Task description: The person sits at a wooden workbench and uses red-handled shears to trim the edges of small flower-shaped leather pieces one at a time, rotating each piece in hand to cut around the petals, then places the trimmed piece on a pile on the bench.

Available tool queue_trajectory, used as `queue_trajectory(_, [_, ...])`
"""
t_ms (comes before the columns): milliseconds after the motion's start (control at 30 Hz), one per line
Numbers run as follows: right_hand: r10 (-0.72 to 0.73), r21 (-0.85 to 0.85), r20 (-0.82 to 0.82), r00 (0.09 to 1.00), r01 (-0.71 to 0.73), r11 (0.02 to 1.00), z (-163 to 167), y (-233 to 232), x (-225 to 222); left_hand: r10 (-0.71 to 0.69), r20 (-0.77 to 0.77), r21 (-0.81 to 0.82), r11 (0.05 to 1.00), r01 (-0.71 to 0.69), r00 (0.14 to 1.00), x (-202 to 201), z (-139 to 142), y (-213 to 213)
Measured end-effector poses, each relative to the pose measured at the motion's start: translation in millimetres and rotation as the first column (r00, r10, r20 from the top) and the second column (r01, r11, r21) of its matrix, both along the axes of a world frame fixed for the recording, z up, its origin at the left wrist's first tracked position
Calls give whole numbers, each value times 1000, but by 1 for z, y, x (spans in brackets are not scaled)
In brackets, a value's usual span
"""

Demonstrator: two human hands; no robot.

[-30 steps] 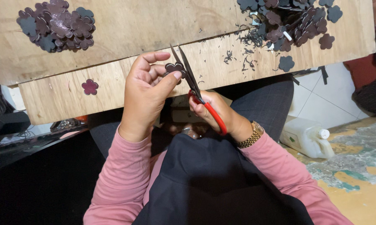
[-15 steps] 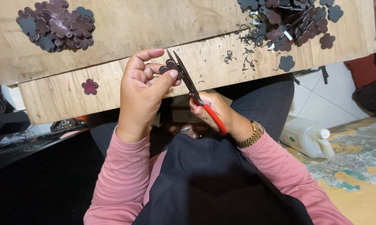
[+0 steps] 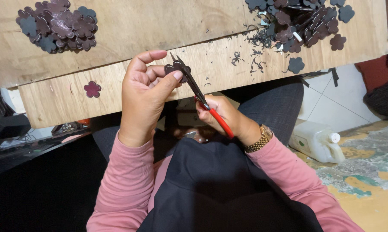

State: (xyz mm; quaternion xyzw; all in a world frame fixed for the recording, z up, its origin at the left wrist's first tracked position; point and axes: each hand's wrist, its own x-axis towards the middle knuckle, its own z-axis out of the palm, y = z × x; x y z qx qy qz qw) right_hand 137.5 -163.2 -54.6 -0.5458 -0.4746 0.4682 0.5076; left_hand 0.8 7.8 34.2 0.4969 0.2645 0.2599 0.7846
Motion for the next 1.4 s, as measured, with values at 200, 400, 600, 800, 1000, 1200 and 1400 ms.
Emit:
queue_trajectory(200, [-10, 39, 55, 998, 7, 999, -4, 0, 1, 9, -23, 10, 1000, -9, 1000, 0, 2, 0])
queue_trajectory(400, [-17, -7, 23, 1000, 17, 1000, -6, 1, 1, 8, -30, 0, 1000, -8, 1000, -2, 1, 0])
queue_trajectory(600, [-18, 56, 69, 997, 14, 998, -5, 1, 3, -6, 33, 80, 997, 4, 999, -2, -4, 1])
queue_trajectory(800, [-43, -29, -93, 995, 40, 999, -7, -2, 4, 66, -44, 75, 995, -63, 997, -2, -10, 1])
queue_trajectory(1000, [-116, -26, -205, 972, 114, 993, -9, -1, 2, 38, 56, -9, 999, -38, 998, 4, -17, -2])
queue_trajectory(1200, [-55, 53, -105, 993, 61, 997, -1, 2, 0, 16, -11, -48, 999, -16, 1000, 6, -20, -9])
queue_trajectory(1400, [-49, 124, 20, 999, 46, 991, 10, 6, -2, -4, -20, -13, 1000, 4, 1000, 11, -25, -13])
